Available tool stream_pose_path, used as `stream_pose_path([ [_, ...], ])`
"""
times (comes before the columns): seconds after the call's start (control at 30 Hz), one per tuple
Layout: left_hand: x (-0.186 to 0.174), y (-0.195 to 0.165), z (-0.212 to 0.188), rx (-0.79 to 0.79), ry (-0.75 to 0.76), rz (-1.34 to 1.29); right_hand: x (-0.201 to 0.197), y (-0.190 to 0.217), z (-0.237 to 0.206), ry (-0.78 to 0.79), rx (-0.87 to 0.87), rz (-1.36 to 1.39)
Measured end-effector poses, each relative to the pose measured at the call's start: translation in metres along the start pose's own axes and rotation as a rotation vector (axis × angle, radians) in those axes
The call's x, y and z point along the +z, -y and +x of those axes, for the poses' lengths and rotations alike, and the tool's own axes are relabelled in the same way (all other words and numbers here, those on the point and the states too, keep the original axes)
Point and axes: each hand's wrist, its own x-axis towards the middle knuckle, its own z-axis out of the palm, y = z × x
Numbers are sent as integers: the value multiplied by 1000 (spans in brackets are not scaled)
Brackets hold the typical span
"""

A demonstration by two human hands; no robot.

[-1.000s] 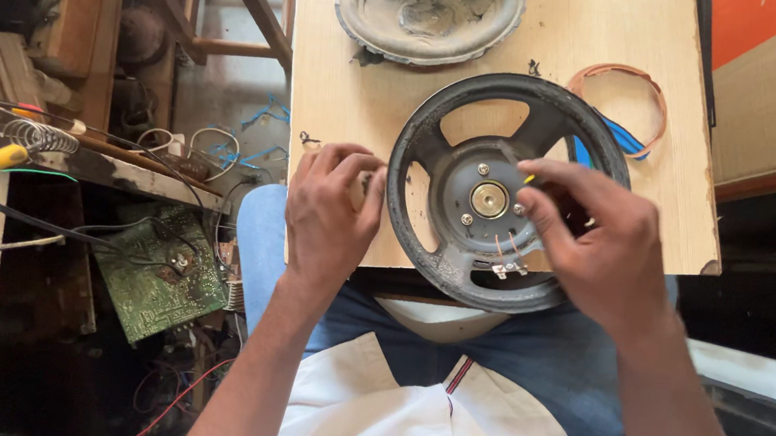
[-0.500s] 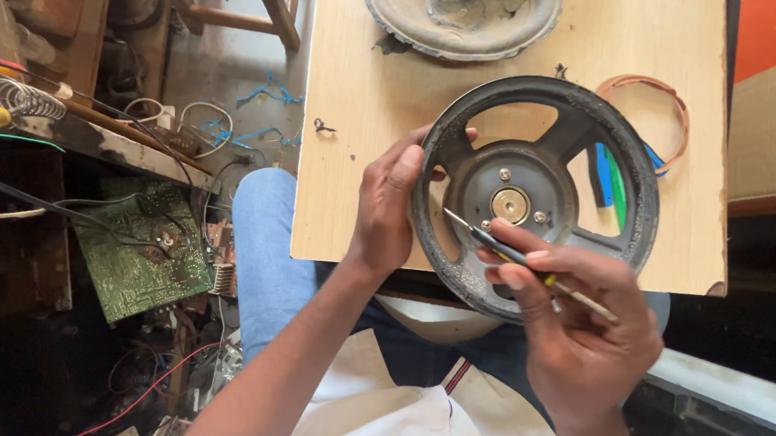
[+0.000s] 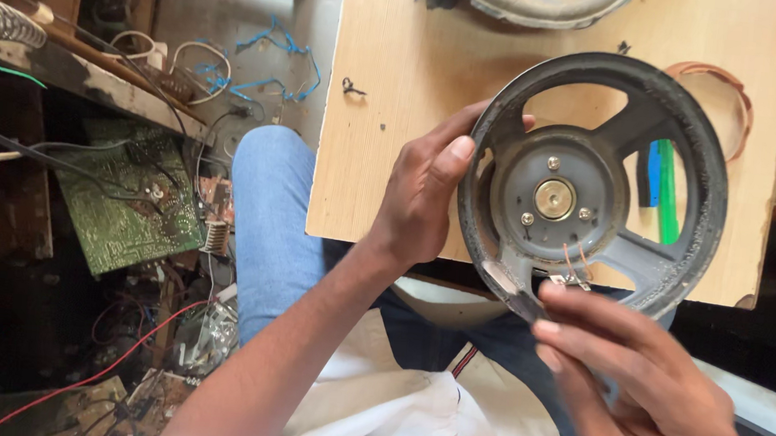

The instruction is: The person removes a torn paper surround from a speaker cone using a utility knife and pliers. They then scrape the rim of the speaker frame to clean off old adhesive residue.

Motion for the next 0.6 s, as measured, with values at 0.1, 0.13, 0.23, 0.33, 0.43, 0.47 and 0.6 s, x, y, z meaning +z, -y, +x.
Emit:
stream_pose_path([
  [0.1, 1, 0, 0, -10, -9, 62, -6, 2, -9, 49, 126, -90],
  [0.13, 2, 0, 0, -17, -13, 78, -7, 3, -12, 54, 157, -164],
  [0.23, 5, 0, -1, -3, -28, 121, -7, 5, -15, 34, 50, -285],
  [0.33, 5, 0, -2, -4, -29, 150, -5, 4, -12, 33, 137, -373],
  [0.43, 5, -1, -3, -1, -35, 175, -5, 2, -8, 86, 176, -453],
  [0.47, 5, -1, -3, 4, -37, 187, -6, 2, -7, 104, 152, -437],
  [0.6, 6, -2, -5, 5, -21, 253, -5, 9, -2, 143, 118, -416],
])
